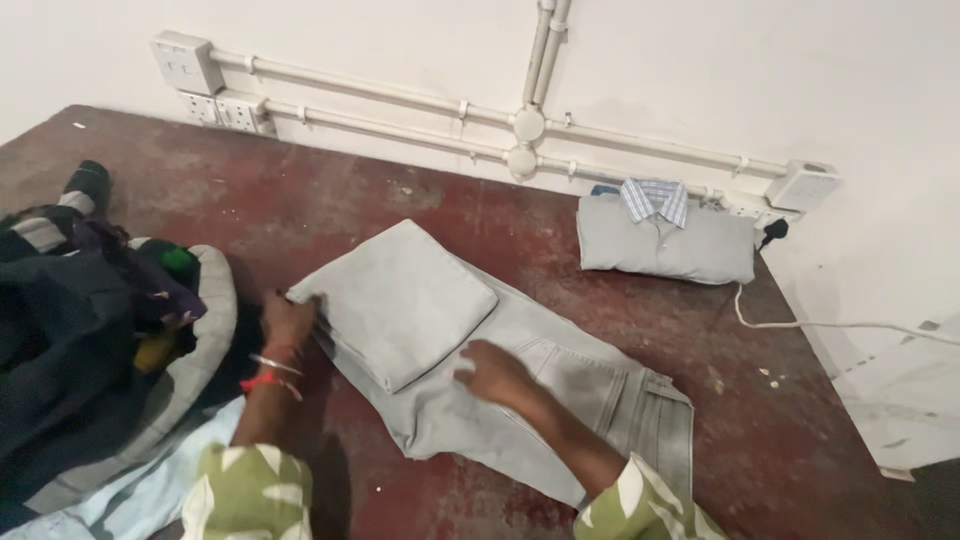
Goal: The person folds a light gray button-up shirt on a table, smoothing and aligning the sleeves and collar before folding it into a compact rectangle. Then the person folds a pair of light gray jeans by aligning the legs and folding them in half, then in thirds, and places the folded jeans on top of the shirt.
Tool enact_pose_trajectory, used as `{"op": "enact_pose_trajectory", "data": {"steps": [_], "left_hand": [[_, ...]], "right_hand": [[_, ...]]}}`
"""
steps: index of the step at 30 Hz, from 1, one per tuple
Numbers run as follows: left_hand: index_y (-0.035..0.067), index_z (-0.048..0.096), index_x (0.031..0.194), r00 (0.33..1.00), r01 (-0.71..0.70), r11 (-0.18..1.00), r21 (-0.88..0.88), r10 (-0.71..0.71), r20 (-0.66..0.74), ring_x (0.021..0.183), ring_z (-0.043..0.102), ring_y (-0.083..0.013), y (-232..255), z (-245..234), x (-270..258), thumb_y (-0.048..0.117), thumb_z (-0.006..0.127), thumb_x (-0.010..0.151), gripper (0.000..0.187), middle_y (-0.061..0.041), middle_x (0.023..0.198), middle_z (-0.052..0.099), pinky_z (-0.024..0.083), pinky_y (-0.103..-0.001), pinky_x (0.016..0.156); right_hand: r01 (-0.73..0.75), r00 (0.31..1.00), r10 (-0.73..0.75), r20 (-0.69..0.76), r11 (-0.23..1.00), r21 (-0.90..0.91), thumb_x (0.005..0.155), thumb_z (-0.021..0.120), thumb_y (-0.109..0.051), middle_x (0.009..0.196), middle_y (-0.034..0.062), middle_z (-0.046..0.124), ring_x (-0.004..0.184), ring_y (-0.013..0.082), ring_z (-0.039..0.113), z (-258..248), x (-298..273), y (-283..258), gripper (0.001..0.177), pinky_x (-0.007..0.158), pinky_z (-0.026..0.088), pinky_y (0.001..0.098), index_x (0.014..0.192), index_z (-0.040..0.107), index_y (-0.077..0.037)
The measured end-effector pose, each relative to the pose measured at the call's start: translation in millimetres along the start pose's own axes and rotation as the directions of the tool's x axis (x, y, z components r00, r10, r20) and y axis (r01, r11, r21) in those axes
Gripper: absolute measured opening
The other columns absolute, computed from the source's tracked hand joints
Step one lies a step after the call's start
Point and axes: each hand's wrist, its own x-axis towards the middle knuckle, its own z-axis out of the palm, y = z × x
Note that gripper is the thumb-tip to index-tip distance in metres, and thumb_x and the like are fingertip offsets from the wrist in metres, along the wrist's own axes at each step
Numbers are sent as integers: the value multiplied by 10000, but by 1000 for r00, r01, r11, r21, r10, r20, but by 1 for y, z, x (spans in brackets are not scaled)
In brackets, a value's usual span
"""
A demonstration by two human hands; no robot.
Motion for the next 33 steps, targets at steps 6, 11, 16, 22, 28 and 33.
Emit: {"op": "enact_pose_trajectory", "data": {"steps": [6, 11, 16, 22, 28, 33], "left_hand": [[-110, 369, 1408, 994, 55, 992, -115, -43, 103, 1170, 618, -417, -21, 32, -93, 234, 903, 696, 955, -297, 1299, 608, 492, -440, 983], [-99, 665, 1203, 901, 212, 932, -295, -69, 429, 1011, 734, -313, 17, 19, -161, 177, 882, 740, 582, -202, 1133, 775, 578, -387, 845], [-7, 425, 1402, 893, 318, 820, -476, -90, 440, 1100, 637, -279, 35, 23, -142, -62, 823, 645, 857, -166, 1282, 643, 536, -383, 890], [22, 482, 1420, 907, 73, 841, -535, 167, 387, 1032, 671, -302, 45, 68, -53, -140, 617, 644, 804, -171, 1214, 671, 593, -401, 757], [67, 558, 1344, 882, -470, 870, 151, 459, 103, 1024, 660, -396, 62, 118, -20, 35, 748, 688, 684, -200, 1150, 679, 515, -488, 915], [55, 608, 1238, 931, -342, 803, 488, 359, 63, 1103, 593, -388, 67, 132, -46, 343, 788, 751, 594, -167, 1136, 672, 408, -489, 952]], "right_hand": [[36, 869, -65, -490, 997, -68, 852, 704, -452, 1300, 155, 646, 1248, 356, 590, -25, 70, 44, 542, 1061, 464, 468, 1251, 653, -88], [-133, 955, 112, -275, 989, -59, 785, 771, -694, 1486, 274, 456, 1387, 461, 402, -43, 112, 72, 1040, 1113, 333, 563, 1503, 424, -27], [-68, 981, 92, -173, 988, 140, 682, 833, -637, 1309, 314, 628, 1231, 408, 623, -55, 130, 91, 993, 1049, 492, 471, 1334, 616, 80], [-369, 929, 308, 204, 737, 566, 627, 895, -487, 1134, 227, 764, 1003, 327, 758, -79, 122, 108, 857, 903, 591, 420, 1244, 711, 79], [-590, 807, 452, 379, 635, 499, 607, 842, -538, 1280, 184, 697, 1121, 351, 681, -78, 107, 121, 927, 963, 547, 518, 1381, 604, -87], [-203, 795, 25, -606, 953, -227, 680, 962, -556, 1425, 370, 429, 1350, 521, 402, -85, 91, 94, 1104, 1088, 352, 606, 1433, 479, 91]]}}
